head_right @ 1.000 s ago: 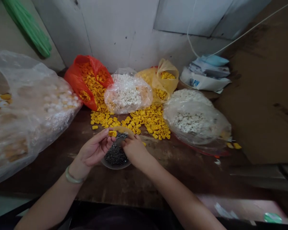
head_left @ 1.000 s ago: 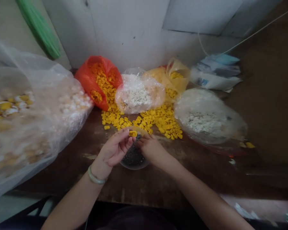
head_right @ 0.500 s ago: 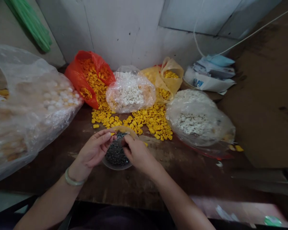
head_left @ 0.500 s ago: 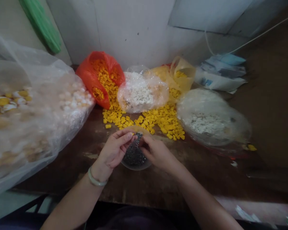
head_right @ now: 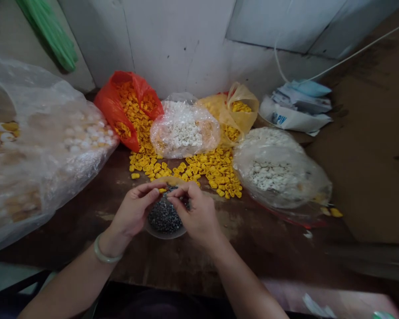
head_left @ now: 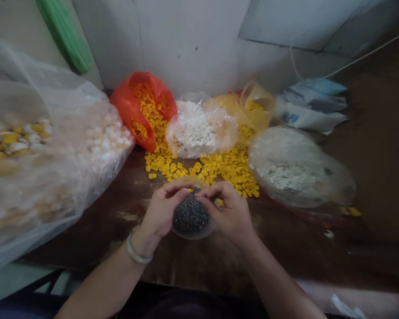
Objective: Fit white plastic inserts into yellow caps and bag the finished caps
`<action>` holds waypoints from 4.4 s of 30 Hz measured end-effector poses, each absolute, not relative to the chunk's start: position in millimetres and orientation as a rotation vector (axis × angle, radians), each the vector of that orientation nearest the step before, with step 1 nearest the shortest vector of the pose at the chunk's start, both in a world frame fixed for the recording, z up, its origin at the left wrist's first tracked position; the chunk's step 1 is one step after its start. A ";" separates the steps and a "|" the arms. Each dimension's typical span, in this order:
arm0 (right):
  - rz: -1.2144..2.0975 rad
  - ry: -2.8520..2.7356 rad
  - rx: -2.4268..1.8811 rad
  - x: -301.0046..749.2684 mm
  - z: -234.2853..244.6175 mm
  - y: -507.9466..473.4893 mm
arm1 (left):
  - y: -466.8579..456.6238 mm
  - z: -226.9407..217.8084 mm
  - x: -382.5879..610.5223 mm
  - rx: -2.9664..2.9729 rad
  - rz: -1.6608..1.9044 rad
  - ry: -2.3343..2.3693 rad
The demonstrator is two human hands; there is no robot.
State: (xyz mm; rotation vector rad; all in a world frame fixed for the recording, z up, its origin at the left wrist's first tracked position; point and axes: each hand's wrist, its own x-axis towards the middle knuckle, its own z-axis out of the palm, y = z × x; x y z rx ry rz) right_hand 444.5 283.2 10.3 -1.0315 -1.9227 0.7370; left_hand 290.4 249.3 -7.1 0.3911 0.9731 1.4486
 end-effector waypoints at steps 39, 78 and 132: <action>0.379 -2.062 -1.027 495.2 0.0 297.4 | 246.0 -12.0 284.4 0.322 1.286 0.814; 0.768 -1.954 -0.943 456.8 27.3 267.6 | 241.8 -8.9 299.4 0.280 1.342 0.762; 0.036 -1.951 -2.174 664.3 -26.9 409.5 | 248.5 -14.5 294.6 0.390 1.619 0.887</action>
